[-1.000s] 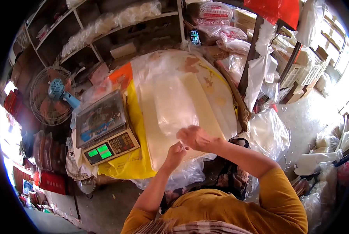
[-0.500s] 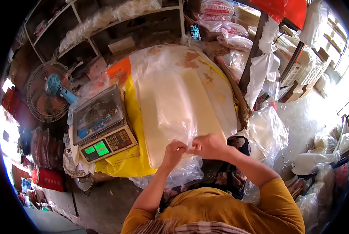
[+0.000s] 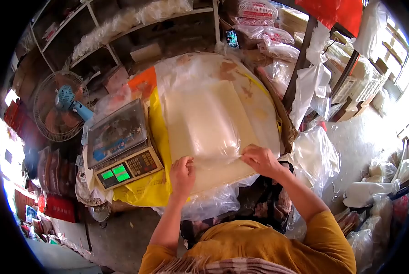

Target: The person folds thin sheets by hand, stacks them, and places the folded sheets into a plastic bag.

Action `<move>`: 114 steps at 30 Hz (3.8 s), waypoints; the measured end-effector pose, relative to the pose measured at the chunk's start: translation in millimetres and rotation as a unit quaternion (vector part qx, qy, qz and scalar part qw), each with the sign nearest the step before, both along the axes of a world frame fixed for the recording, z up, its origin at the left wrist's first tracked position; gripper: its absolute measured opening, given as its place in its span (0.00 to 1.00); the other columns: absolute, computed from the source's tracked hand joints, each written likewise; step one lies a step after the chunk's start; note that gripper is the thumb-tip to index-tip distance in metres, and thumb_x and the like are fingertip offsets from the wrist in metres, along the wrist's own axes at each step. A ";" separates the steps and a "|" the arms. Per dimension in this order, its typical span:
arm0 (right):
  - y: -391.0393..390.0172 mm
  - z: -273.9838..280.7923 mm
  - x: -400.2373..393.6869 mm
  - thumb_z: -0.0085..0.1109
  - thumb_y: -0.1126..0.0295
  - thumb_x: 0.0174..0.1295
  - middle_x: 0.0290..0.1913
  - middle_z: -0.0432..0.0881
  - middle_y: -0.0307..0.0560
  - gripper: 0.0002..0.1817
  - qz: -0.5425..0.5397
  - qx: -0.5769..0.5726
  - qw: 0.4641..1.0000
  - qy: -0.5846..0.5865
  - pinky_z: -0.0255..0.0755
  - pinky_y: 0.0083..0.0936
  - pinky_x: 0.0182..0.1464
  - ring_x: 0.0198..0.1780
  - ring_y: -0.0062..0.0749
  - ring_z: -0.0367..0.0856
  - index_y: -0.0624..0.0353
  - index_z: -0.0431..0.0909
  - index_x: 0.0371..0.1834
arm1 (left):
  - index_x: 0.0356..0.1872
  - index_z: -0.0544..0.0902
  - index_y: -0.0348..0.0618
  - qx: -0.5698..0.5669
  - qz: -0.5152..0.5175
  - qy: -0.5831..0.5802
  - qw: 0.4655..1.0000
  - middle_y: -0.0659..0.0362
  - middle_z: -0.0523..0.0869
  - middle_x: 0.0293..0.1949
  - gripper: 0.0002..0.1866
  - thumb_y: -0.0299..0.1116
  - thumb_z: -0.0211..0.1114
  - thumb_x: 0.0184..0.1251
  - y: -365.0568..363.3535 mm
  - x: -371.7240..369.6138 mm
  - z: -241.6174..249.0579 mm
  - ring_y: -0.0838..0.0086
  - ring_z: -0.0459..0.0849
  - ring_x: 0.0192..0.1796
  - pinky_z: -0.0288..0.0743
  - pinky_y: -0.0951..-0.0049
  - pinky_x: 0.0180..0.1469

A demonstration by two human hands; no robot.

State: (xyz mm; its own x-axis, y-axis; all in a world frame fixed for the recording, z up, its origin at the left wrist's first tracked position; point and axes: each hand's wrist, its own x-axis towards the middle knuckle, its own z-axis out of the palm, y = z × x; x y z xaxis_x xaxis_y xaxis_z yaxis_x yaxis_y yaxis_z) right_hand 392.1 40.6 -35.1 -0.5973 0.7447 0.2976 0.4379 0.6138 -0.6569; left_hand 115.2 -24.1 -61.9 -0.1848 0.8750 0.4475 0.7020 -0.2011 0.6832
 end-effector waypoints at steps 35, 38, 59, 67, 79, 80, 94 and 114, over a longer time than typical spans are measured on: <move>-28.4 -14.8 -39.3 0.57 0.71 0.60 0.22 0.81 0.49 0.08 0.006 -0.072 0.997 0.033 0.73 0.29 0.28 0.25 0.39 0.83 0.61 0.75 0.41 | 0.37 0.81 0.40 -0.023 -0.181 -0.004 0.983 0.54 0.83 0.33 0.04 0.25 0.63 0.62 -1.1 51.6 5.2 0.62 0.83 0.31 0.76 0.71 0.33; -14.8 -1.3 -18.5 0.57 0.70 0.62 0.23 0.82 0.43 0.14 0.025 -0.216 0.973 0.078 0.73 0.21 0.30 0.26 0.26 0.83 0.63 0.73 0.50 | 0.40 0.80 0.42 -0.051 -0.115 -0.073 0.989 0.55 0.83 0.35 0.07 0.30 0.64 0.63 -8.6 39.7 4.0 0.68 0.82 0.35 0.75 0.72 0.36; 58.8 -53.8 -67.9 0.57 0.60 0.62 0.47 0.81 0.48 0.22 0.188 -0.245 0.908 0.282 0.75 0.27 0.47 0.45 0.28 0.80 0.66 0.74 0.52 | 0.62 0.68 0.37 -0.090 -0.025 -0.538 0.838 0.57 0.76 0.56 0.25 0.35 0.60 0.66 9.9 -30.7 -47.8 0.70 0.76 0.53 0.70 0.69 0.56; 223.1 -15.4 -198.7 0.49 0.53 0.65 0.52 0.79 0.48 0.27 0.097 -0.518 0.583 0.619 0.73 0.38 0.55 0.52 0.38 0.78 0.62 0.69 0.60 | 0.64 0.65 0.37 -0.115 -0.020 0.026 0.993 0.44 0.69 0.62 0.30 0.28 0.58 0.58 -0.8 -13.7 -62.7 0.51 0.65 0.65 0.58 0.54 0.66; 216.3 21.2 -201.2 0.56 0.63 0.66 0.49 0.80 0.45 0.17 0.098 -0.467 0.840 0.259 0.79 0.28 0.46 0.40 0.36 0.84 0.62 0.75 0.52 | 0.62 0.68 0.38 -0.125 -0.053 0.053 0.989 0.53 0.70 0.63 0.28 0.28 0.57 0.58 3.6 -11.4 -59.1 0.57 0.63 0.68 0.52 0.55 0.69; 196.4 8.4 -183.2 0.56 0.63 0.67 0.48 0.80 0.45 0.16 0.065 -0.469 0.851 0.226 0.79 0.26 0.45 0.39 0.34 0.84 0.62 0.76 0.51 | 0.62 0.68 0.38 -0.117 -0.051 0.064 0.990 0.52 0.70 0.63 0.28 0.28 0.57 0.57 3.3 -11.3 -61.6 0.57 0.63 0.68 0.52 0.55 0.69; 39.3 -26.4 -35.8 0.52 0.72 0.68 0.44 0.83 0.48 0.13 -0.009 -0.443 0.890 0.113 0.77 0.22 0.42 0.36 0.26 0.84 0.66 0.74 0.52 | 0.56 0.73 0.36 -0.012 -0.022 -0.004 1.000 0.49 0.72 0.62 0.26 0.16 0.57 0.51 -28.8 -25.2 -59.8 0.51 0.65 0.66 0.60 0.59 0.68; -28.7 -32.2 -99.2 0.56 0.74 0.62 0.39 0.83 0.46 0.11 0.143 -0.038 0.989 -0.025 0.74 0.28 0.42 0.38 0.34 0.81 0.59 0.80 0.47 | 0.73 0.51 0.41 -0.082 -0.104 -0.397 0.908 0.55 0.62 0.69 0.45 0.18 0.66 0.55 -84.3 -37.8 -77.4 0.69 0.62 0.70 0.55 0.68 0.70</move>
